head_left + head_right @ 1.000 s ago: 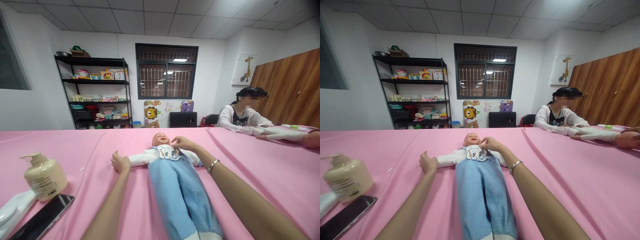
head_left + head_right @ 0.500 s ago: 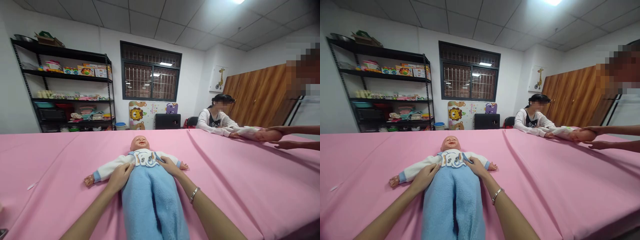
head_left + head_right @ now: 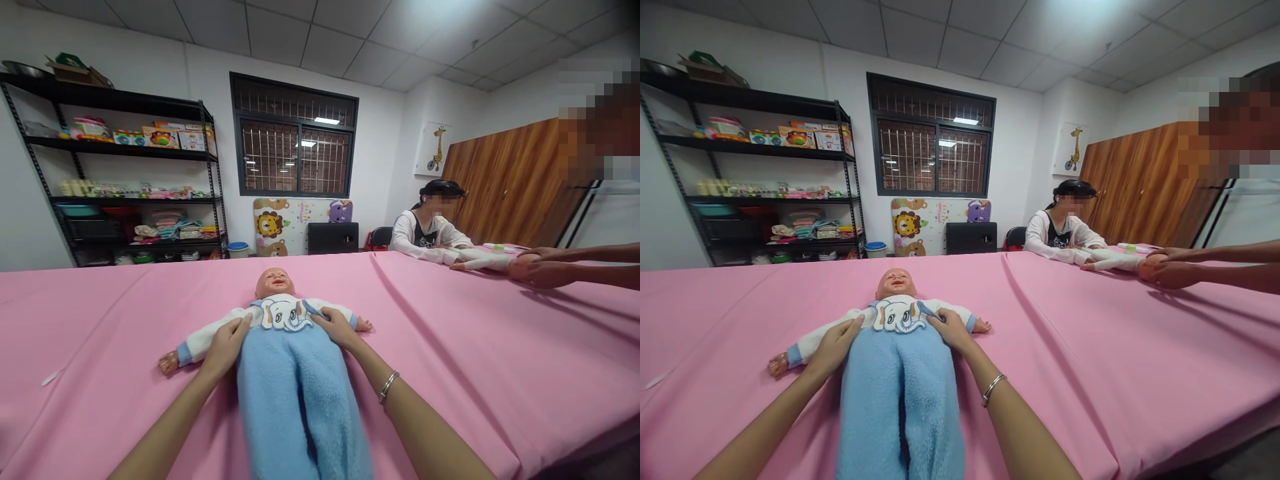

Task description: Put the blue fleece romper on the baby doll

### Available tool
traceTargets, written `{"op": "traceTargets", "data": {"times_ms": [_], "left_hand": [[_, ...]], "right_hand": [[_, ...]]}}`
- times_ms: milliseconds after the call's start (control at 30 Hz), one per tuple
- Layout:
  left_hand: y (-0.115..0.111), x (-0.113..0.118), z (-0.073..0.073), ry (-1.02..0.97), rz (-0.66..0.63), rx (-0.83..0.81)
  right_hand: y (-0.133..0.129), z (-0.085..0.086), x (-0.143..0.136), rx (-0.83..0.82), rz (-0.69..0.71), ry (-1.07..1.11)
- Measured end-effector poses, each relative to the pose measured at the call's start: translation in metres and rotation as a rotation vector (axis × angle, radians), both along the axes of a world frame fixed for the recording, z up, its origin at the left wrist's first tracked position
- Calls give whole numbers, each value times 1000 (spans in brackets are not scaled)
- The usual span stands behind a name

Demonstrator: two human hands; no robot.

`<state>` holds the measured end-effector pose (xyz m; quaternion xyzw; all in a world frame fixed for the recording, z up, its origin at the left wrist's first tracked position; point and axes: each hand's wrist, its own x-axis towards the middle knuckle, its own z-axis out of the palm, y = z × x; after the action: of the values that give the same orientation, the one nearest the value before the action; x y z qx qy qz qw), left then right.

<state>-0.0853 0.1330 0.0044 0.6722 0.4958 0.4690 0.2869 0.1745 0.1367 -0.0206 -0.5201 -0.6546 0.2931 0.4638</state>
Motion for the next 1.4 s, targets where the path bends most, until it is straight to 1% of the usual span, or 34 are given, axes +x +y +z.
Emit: {"op": "traceTargets", "data": {"times_ms": [67,133,200,267,367,467,533,600,667,767,833,900,967,1033,1067,1100,1167,1200,1233,1267,1300,1333,1400], "left_hand": [[5,-4,1,-107,3,-24],[8,-9,2,-167,-1,-43],[10,-14,3,-151,39,-30],[11,-19,3,-70,95,31],[11,-24,1,76,110,105],[7,-22,1,138,85,99],[3,-18,4,150,23,70],[-1,-14,7,156,-62,29],[-3,-12,9,128,-96,0],[-1,-14,8,89,-53,0],[-1,-15,7,159,-28,47],[-5,-12,9,246,21,160],[-15,-2,16,273,81,304],[-28,15,27,274,85,409],[-35,26,33,301,37,433],[-42,39,38,362,-41,446],[-51,67,47,609,-277,463],[-52,81,50,752,-366,460],[-52,94,52,902,-427,442],[-50,107,53,1043,-449,413],[-46,118,54,1158,-434,377],[-42,127,53,1240,-385,338],[-32,140,50,1320,-255,286]], "right_hand": [[-1,2,3,-55,-4,128],[-2,4,5,-108,-26,255],[-2,4,6,-132,-51,311],[-1,1,7,-127,-48,330],[4,-7,7,-58,-31,314],[7,-13,10,44,-80,160],[5,-14,12,78,-142,18],[3,-12,15,75,-204,-64],[2,-10,18,52,-258,-46],[2,-8,19,-19,-302,80],[3,-9,17,-84,-277,156],[3,-11,12,-128,-235,214],[3,-13,6,-140,-201,251],[4,-16,0,-122,-189,260],[4,-17,-2,-102,-191,256],[5,-18,-4,-76,-196,251],[7,-19,-7,-22,-215,243],[8,-20,-7,-3,-228,244],[8,-19,-7,9,-247,253],[8,-18,-6,19,-276,255],[7,-16,-5,34,-314,235],[5,-13,-3,56,-350,188],[1,-6,2,138,-383,4]]}}
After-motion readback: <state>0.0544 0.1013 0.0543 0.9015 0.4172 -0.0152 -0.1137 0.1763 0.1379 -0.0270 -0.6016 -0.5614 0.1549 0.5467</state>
